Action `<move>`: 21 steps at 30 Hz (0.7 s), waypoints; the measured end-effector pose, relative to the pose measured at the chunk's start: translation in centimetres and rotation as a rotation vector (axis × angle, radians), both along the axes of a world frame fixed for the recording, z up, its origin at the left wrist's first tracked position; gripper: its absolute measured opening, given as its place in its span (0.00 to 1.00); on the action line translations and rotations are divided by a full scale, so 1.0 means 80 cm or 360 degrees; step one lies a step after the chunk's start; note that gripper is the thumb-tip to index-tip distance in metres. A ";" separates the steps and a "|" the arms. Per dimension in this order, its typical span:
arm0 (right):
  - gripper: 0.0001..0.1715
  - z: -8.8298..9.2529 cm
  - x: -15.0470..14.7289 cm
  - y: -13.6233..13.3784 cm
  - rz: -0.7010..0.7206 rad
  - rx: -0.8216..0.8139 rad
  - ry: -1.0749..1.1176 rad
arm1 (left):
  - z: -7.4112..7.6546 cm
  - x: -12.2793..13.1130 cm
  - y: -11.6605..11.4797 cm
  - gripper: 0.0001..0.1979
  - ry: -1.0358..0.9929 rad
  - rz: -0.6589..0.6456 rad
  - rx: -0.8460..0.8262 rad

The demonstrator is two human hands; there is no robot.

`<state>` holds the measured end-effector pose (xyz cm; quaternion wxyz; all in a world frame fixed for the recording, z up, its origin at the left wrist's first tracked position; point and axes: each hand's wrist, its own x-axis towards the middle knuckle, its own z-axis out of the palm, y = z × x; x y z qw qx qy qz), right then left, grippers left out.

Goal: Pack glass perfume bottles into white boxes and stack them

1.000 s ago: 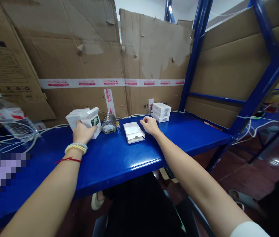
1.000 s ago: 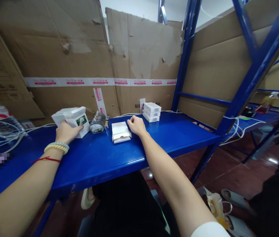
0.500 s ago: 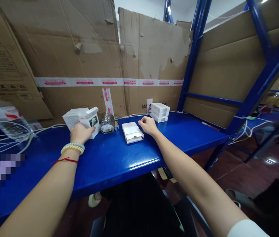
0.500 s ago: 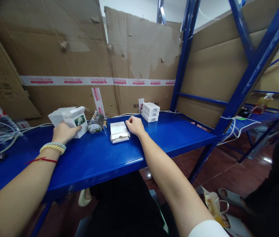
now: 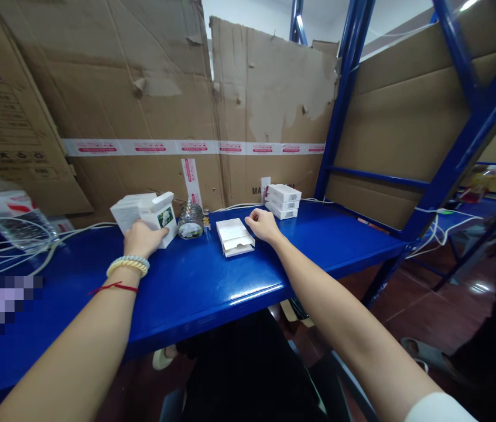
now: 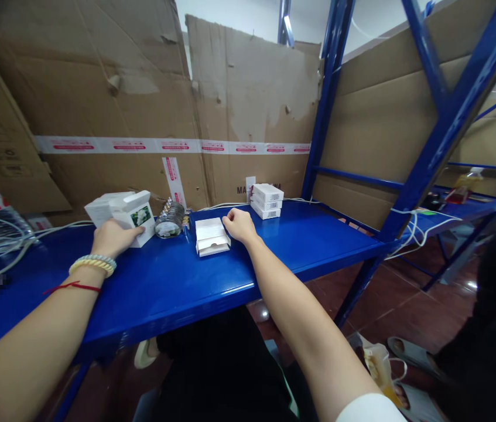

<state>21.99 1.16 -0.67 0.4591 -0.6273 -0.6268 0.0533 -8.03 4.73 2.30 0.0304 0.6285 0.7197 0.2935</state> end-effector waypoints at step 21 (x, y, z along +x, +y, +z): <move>0.10 0.005 0.018 0.002 -0.0192 0.0203 0.0289 | -0.007 -0.004 0.001 0.25 -0.0143 -0.0015 0.0032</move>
